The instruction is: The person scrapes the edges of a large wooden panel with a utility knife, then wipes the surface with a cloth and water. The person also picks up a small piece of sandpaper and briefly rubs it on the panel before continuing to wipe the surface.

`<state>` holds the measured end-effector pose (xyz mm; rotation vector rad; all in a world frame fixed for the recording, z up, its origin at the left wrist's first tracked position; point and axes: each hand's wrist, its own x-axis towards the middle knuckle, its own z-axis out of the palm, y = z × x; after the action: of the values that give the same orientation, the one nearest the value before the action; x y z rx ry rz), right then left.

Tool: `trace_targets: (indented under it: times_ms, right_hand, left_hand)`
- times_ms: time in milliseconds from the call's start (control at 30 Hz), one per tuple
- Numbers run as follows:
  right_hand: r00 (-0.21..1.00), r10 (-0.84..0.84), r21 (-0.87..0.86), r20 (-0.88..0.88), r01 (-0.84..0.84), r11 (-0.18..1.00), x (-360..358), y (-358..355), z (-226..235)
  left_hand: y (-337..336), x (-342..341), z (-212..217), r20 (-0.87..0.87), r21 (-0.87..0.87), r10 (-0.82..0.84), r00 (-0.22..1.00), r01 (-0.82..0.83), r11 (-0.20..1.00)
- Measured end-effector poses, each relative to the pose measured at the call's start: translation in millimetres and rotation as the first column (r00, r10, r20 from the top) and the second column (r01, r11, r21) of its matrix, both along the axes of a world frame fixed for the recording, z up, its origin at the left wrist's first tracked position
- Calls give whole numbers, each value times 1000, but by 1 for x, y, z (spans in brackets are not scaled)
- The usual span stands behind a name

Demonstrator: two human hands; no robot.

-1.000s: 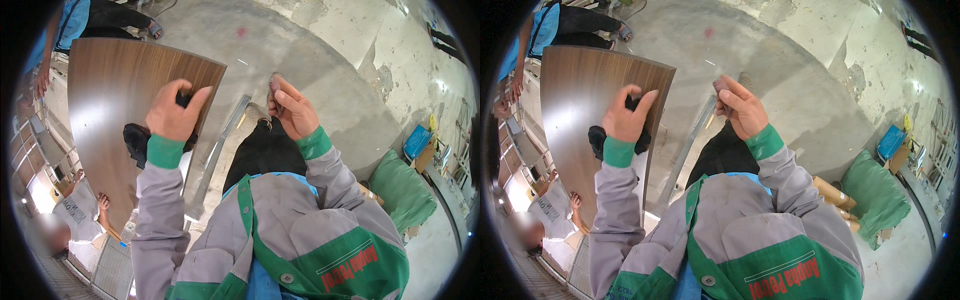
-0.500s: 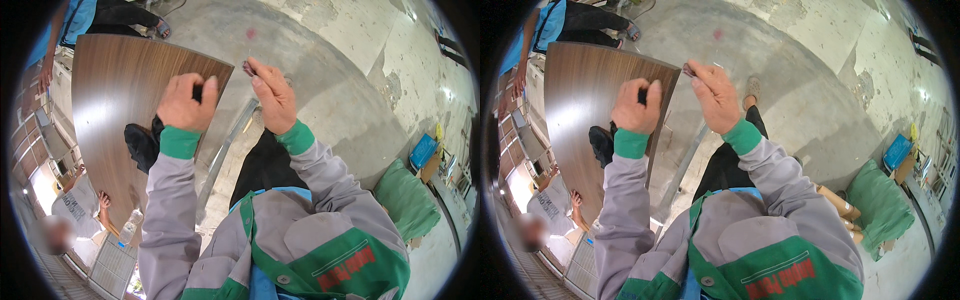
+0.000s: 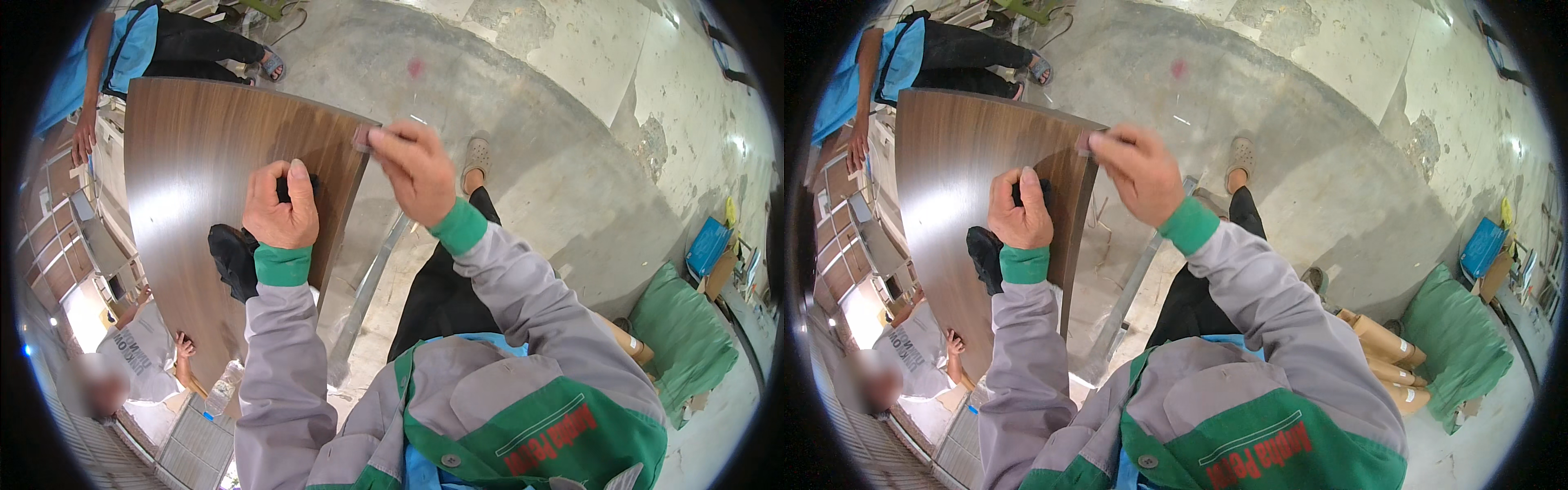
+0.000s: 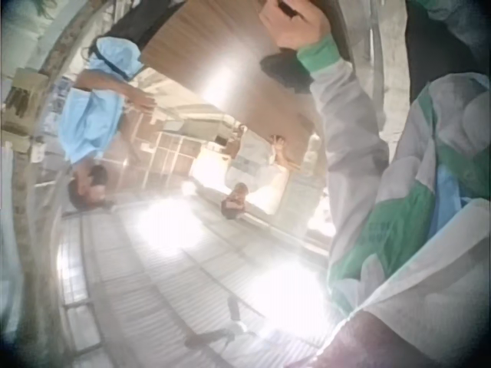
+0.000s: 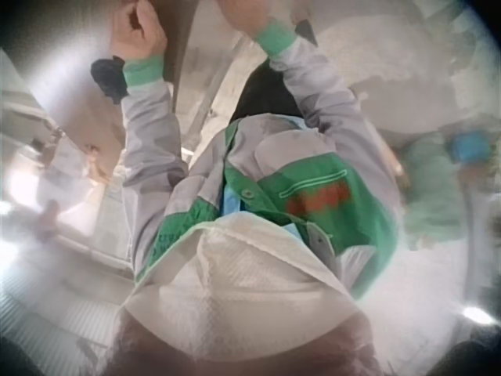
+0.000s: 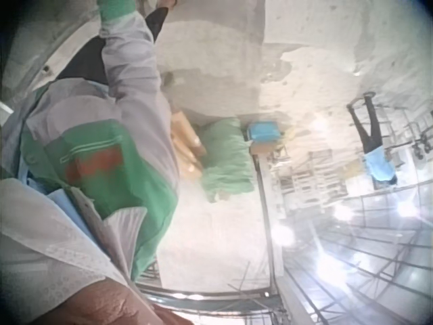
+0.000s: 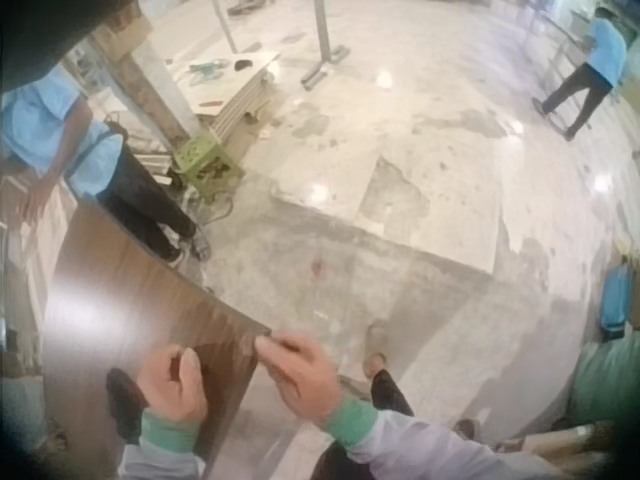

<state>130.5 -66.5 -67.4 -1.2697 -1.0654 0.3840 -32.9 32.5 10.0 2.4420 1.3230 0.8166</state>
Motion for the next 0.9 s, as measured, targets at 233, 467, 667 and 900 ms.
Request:
trace_targets:
  times_ms: [233,467,667,900]
  right_hand:
    - [996,69,11,65,-70,997,17,5,16]
    - [998,-69,-49,11,69,996,32,12,0]
    - [997,44,-12,63,-43,999,18,0,13]
    - [990,-108,-204,88,124,971,28,12,10]
  left_hand:
    - [1,-1,-1,-41,-5,-23,999,23,1000]
    - [1,-3,-6,9,11,-19,1000,19,1000]
    - [1,-4,-8,108,-14,62,992,-61,998]
    - [0,-5,-11,114,-49,71,991,-66,997]
